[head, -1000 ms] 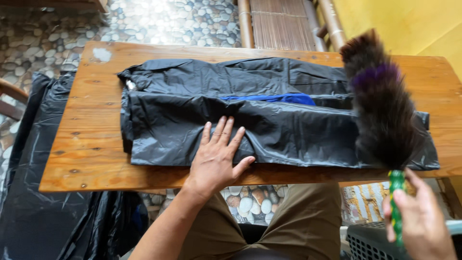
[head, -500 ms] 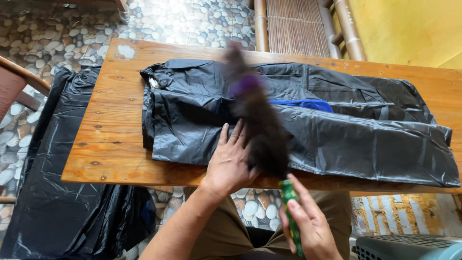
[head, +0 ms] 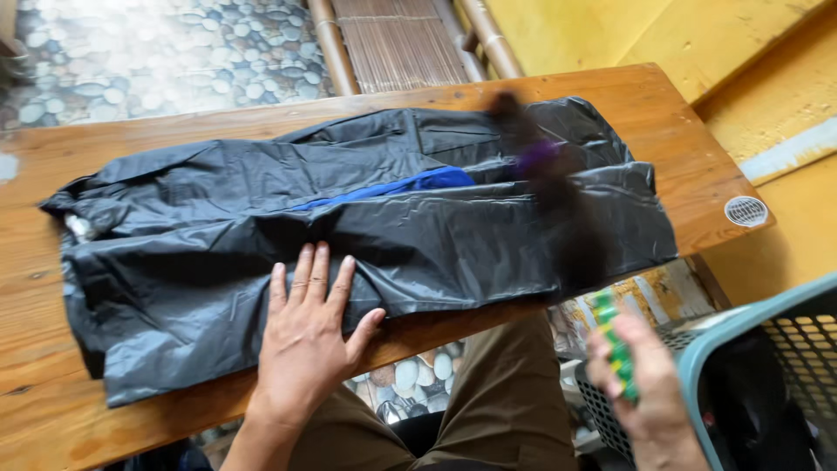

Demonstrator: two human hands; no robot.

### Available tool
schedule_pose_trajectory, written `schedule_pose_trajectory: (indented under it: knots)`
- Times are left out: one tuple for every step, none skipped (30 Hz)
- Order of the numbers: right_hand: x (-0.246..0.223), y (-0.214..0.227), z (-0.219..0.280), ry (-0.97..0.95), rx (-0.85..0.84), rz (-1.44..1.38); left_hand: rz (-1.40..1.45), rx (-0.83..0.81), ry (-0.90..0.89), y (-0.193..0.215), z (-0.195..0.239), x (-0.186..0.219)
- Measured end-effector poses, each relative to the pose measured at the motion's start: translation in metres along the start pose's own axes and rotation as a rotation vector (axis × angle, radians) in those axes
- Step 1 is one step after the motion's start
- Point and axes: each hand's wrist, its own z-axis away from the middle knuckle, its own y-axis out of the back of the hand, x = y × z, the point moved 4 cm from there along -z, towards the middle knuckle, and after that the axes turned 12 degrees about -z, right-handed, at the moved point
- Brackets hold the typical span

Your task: The person sits at a wooden table and folds a black plastic garment bag containing a blue item. They use a feather duster to brush the surface of the bag before folding it in half and then into a smaller, compact rectangular shape.

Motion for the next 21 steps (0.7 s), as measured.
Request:
schedule_pose_trajectory:
  knots:
    - [-0.019,0.01,-0.001,0.237,0.085,0.072,-0.016,-0.021,0.003,0.0,0.0,0.0]
    - [-0.037,0.019,0.001,0.474,0.17,0.145,-0.033,-0.042,0.006,0.0,0.0,0.0]
    - [-0.038,0.007,0.006,0.48,0.176,0.138,-0.034,-0.037,-0.005,0.0,0.0,0.001]
    - [-0.04,-0.004,0.012,0.5,0.226,0.213,-0.03,-0.039,-0.001,0.0,-0.001,0.001]
    - [-0.043,-0.016,0.016,0.513,0.269,0.292,-0.028,-0.045,0.011,0.0,0.0,0.001]
    - [-0.032,-0.021,0.024,0.515,0.269,0.288,-0.031,-0.043,0.009,0.0,-0.002,0.001]
    - [-0.018,-0.032,0.029,0.43,0.146,0.374,-0.038,-0.041,0.007,0.001,-0.001,0.001]
    - [-0.003,-0.042,0.035,0.343,0.023,0.457,-0.045,-0.039,0.005,0.001,0.0,0.001]
    - [0.009,-0.038,0.036,0.334,0.017,0.454,-0.052,-0.047,0.008,0.001,-0.001,0.001]
    - [0.03,-0.039,0.035,0.124,-0.168,0.429,-0.048,-0.036,0.005,0.001,-0.001,0.002]
    - [0.051,-0.039,0.039,-0.092,-0.342,0.398,-0.041,-0.028,-0.001,0.002,-0.001,0.003]
    - [0.05,-0.041,0.04,-0.102,-0.342,0.393,-0.045,-0.039,-0.001,0.003,-0.001,0.003]
    - [0.048,-0.042,0.039,-0.105,-0.331,0.425,-0.033,-0.036,0.001,0.004,-0.002,0.003]
    - [0.046,-0.044,0.037,-0.108,-0.32,0.457,-0.021,-0.032,0.003,0.005,-0.002,0.002]
    - [0.037,-0.041,0.031,-0.114,-0.33,0.457,-0.029,-0.035,0.011,0.004,-0.002,0.002]
    - [0.026,-0.033,0.022,-0.095,-0.181,0.402,-0.025,-0.027,0.005,0.004,-0.001,0.002]
    - [0.016,-0.025,0.014,-0.078,-0.032,0.347,-0.021,-0.018,-0.002,0.004,0.0,0.002]
    - [0.013,-0.016,0.009,-0.084,-0.041,0.348,-0.028,-0.021,0.006,0.003,0.0,0.001]
    - [0.001,-0.007,0.002,0.113,0.003,0.302,-0.006,-0.011,0.003,0.004,0.0,0.001]
    - [-0.011,0.003,-0.003,0.308,0.046,0.25,0.015,-0.001,-0.001,0.004,0.0,0.0]
    - [-0.011,-0.003,-0.004,0.302,0.035,0.252,0.007,-0.004,0.01,0.004,0.001,0.0]
